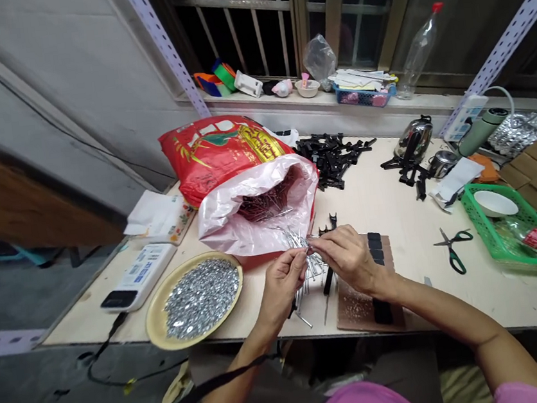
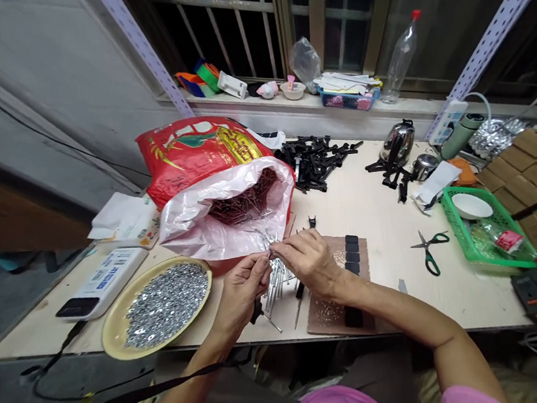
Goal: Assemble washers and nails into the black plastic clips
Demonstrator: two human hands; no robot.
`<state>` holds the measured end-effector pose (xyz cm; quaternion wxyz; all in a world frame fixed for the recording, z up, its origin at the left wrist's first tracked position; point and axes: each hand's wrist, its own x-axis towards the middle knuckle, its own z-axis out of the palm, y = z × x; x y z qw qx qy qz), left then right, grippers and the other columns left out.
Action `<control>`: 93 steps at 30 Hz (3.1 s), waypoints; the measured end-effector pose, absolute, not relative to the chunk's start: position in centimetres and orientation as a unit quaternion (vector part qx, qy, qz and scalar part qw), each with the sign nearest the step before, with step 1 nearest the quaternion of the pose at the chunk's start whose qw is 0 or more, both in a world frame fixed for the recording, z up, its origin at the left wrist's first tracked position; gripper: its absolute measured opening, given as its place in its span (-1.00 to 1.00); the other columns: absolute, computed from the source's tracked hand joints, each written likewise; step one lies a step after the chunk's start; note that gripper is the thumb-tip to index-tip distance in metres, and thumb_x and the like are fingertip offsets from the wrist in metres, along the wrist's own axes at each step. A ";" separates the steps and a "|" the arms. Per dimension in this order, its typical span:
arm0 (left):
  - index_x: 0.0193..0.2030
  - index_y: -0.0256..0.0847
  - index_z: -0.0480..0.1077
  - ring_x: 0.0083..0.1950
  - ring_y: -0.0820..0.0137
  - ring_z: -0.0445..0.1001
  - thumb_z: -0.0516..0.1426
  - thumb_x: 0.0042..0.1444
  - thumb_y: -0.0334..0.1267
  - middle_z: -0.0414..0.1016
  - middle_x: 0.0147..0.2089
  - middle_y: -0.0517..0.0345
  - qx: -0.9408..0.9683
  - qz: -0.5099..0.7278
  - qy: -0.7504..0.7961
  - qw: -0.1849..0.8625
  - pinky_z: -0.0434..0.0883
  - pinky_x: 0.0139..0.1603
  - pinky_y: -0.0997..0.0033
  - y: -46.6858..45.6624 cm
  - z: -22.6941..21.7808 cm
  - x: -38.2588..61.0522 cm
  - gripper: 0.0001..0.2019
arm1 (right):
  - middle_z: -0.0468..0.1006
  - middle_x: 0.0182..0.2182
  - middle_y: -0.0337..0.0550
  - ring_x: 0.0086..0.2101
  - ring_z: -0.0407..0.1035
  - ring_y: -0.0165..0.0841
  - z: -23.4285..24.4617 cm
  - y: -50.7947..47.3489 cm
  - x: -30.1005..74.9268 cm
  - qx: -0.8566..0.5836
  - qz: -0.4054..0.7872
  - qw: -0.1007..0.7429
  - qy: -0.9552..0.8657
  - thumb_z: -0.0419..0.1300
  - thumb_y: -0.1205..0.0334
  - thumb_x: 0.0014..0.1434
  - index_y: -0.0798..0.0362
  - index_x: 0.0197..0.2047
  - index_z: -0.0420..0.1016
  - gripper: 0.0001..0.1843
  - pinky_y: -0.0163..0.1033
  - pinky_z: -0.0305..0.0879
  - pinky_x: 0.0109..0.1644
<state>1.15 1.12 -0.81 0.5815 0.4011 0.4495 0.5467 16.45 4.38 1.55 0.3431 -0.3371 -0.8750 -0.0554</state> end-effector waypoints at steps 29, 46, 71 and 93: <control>-0.28 -0.20 0.48 -0.30 0.31 0.51 0.01 0.15 -0.22 0.59 -0.27 0.02 0.590 0.494 0.591 0.241 0.37 -0.21 0.39 2.0 -3.2 3.9 -0.77 | 0.29 -0.52 -0.14 -0.44 0.12 -0.29 -2.0 7.6 16.6 -0.312 -0.214 0.188 -0.906 -0.21 0.49 0.30 0.11 -0.38 0.33 -0.64 -0.19 -0.03 -0.37; -0.31 -0.28 0.42 -0.71 0.69 -0.02 0.38 -0.35 -0.01 0.13 -0.66 0.44 0.282 0.422 0.512 0.693 -0.08 -0.72 0.66 2.3 -0.6 2.8 -0.51 | 0.44 -0.24 -0.11 -0.23 0.36 -0.37 -0.4 5.1 24.8 -0.605 0.152 0.076 -0.778 -0.08 0.28 0.34 0.08 -0.19 0.36 -0.79 -0.23 0.28 -0.07; -0.37 -0.21 0.39 -0.64 0.59 0.03 0.39 -0.20 -0.07 0.13 -0.69 0.40 0.293 0.365 0.302 0.831 0.06 -0.63 0.60 4.8 -1.3 5.1 -0.64 | 0.50 0.02 0.08 0.02 0.35 -0.11 -5.4 -0.1 47.7 -0.636 -0.013 0.005 -0.772 -0.09 0.15 0.26 0.09 0.04 0.45 -0.58 -0.01 0.29 0.08; -0.30 -0.33 0.41 -0.72 0.72 0.04 0.35 -0.12 -0.17 0.27 -0.63 0.33 0.284 0.268 0.424 0.817 -0.12 -0.73 0.67 4.3 -1.3 6.1 -0.67 | 0.47 -0.03 0.08 -0.25 0.44 -0.23 -3.9 -3.7 41.8 -0.665 -0.058 0.021 -0.745 -0.09 0.44 0.15 0.09 0.21 0.28 -0.44 -0.18 0.31 -0.25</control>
